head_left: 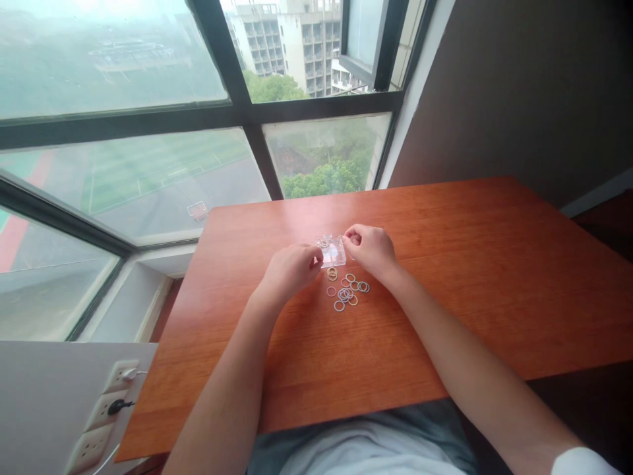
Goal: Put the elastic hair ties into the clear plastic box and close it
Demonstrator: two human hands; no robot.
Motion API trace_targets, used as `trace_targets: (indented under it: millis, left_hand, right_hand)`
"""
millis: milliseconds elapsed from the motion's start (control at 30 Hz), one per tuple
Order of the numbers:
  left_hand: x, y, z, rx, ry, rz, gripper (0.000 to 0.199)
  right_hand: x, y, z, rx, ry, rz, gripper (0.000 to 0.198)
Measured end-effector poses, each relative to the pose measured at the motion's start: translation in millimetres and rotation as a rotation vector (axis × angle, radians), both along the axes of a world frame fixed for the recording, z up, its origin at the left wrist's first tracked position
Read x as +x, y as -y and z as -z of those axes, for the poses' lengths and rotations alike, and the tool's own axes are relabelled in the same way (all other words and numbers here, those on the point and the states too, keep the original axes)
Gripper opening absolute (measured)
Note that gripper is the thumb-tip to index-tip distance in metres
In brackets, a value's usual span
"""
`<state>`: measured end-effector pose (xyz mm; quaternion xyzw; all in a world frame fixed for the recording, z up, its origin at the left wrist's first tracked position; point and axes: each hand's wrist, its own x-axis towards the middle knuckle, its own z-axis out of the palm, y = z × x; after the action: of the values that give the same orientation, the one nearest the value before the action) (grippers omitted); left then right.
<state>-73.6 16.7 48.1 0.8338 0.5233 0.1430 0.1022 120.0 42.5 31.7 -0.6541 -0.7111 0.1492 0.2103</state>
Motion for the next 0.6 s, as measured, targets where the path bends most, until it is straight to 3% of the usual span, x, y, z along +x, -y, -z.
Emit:
trace_targets:
  millis: [267, 600]
  left_hand:
    - [3, 3, -3.6, 0.0, -0.044, 0.106, 0.014]
    - [16, 10, 5.2, -0.148, -0.161, 0.183, 0.015]
  right_hand:
    - [-4, 0, 8, 0.03, 0.019, -0.016, 0.028]
    - [2, 4, 1, 0.088, 0.027, -0.042, 0.028]
